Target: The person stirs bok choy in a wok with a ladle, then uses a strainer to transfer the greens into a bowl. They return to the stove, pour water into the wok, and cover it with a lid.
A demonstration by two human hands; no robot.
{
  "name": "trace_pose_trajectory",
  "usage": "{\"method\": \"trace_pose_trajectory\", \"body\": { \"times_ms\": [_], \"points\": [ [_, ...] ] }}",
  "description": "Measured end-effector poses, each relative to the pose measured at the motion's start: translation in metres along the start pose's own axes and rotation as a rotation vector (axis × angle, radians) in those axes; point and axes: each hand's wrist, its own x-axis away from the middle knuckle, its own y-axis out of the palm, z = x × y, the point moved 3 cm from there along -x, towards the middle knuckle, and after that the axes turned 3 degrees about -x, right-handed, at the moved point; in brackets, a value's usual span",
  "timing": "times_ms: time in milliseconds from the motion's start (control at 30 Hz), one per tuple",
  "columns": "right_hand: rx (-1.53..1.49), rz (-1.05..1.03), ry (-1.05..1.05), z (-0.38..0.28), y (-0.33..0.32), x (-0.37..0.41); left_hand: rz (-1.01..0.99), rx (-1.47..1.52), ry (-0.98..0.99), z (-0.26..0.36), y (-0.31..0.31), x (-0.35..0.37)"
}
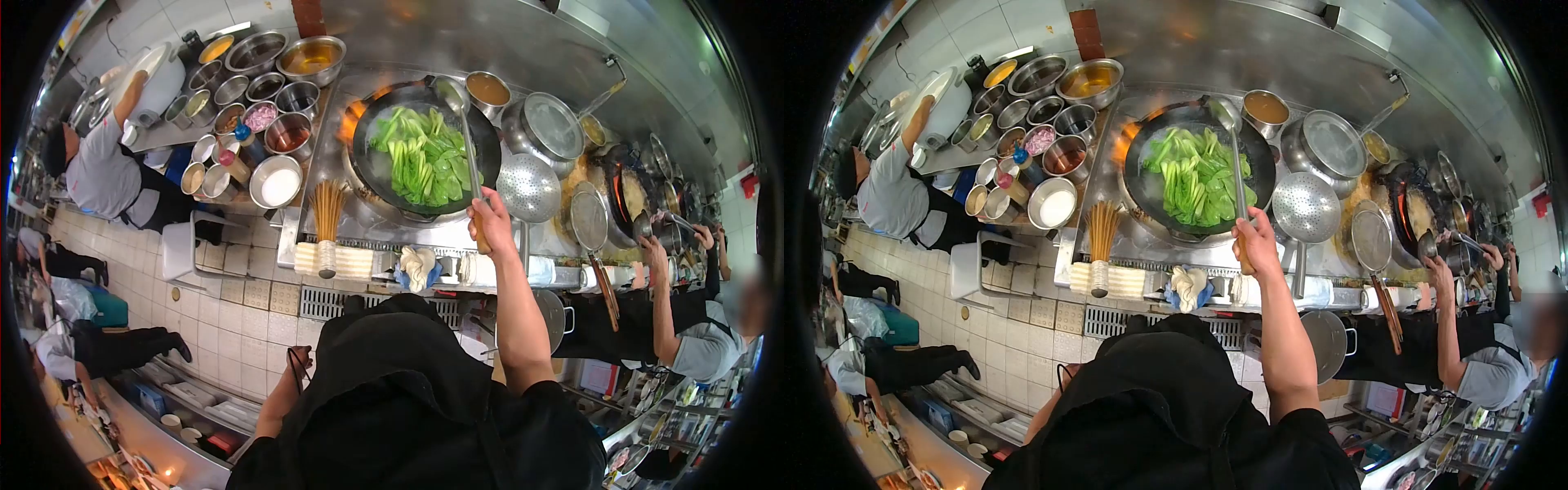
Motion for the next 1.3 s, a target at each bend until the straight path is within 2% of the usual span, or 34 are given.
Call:
{"method": "trace_pose_trajectory", "body": {
  "times_ms": [67,233,267,300,367,400,467,500,567,600,667,733,800,867,900,967,1000,1033,1133,1200,1233,1300],
  "points": [
    [0.015,0.028,-0.013,-0.01,0.001,0.012,-0.006,0.086,0.063,-0.002,0.0,-0.002],
    [-0.035,0.098,0.018,-0.014,-0.01,0.04,0.015,-0.111,-0.074,0.017,0.006,0.001],
    [-0.045,0.117,0.048,-0.014,-0.01,0.045,0.0,-0.236,-0.029,0.019,0.006,-0.003],
    [-0.042,0.117,0.049,-0.011,-0.012,0.043,-0.001,-0.234,-0.031,0.003,0.0,-0.017],
    [-0.075,0.139,0.093,0.001,-0.017,0.039,-0.18,-0.485,0.304,-0.013,-0.003,-0.036],
    [-0.077,0.144,0.092,0.002,-0.016,0.036,-0.184,-0.489,0.305,-0.011,-0.004,-0.035],
    [-0.11,0.107,0.129,0.007,-0.009,0.024,-0.224,-0.492,0.48,-0.004,-0.005,-0.031],
    [-0.114,0.11,0.129,0.007,-0.007,0.02,-0.226,-0.496,0.48,-0.005,-0.008,-0.036],
    [-0.099,-0.001,0.112,0.006,0.0,0.013,-0.24,-0.69,0.548,-0.006,-0.014,-0.048],
    [-0.13,-0.026,0.116,0.0,0.004,0.015,-0.239,-0.693,0.547,-0.005,-0.012,-0.045],
    [-0.11,-0.058,0.104,-0.008,0.007,0.019,-0.069,-0.463,0.391,0.0,-0.013,-0.039],
    [-0.085,-0.096,0.091,-0.012,0.012,0.021,-0.058,-0.438,0.352,-0.003,-0.014,-0.042],
    [0.044,-0.045,0.036,-0.015,0.014,0.022,-0.048,-0.408,0.312,0.005,-0.008,-0.033],
    [0.009,-0.015,0.037,-0.009,0.01,0.01,0.115,-0.136,-0.113,0.024,0.001,-0.004],
    [-0.029,0.021,0.037,-0.006,0.008,0.003,0.117,-0.133,-0.112,0.027,0.002,0.002],
    [-0.076,0.042,0.056,-0.001,0.008,-0.011,-0.019,-0.231,-0.059,0.01,0.003,-0.006],
    [-0.127,0.067,0.079,-0.001,0.01,-0.016,0.03,-0.094,-0.053,0.008,0.005,0.005],
    [-0.126,0.066,0.078,-0.002,0.011,-0.019,0.031,-0.093,-0.053,0.004,0.003,0.004],
    [-0.273,0.077,0.151,-0.001,0.014,-0.022,-0.062,-0.118,-0.145,-0.019,-0.005,-0.003],
    [-0.522,-0.081,0.182,-0.004,0.015,-0.016,-0.062,-0.121,-0.076,-0.03,-0.007,-0.01],
    [-0.52,-0.078,0.188,-0.007,0.012,-0.011,-0.063,-0.162,-0.025,-0.034,-0.008,-0.012],
    [-0.592,-0.24,0.212,-0.016,0.013,0.0,-0.073,-0.266,0.085,-0.038,-0.008,-0.019]
  ]
}}
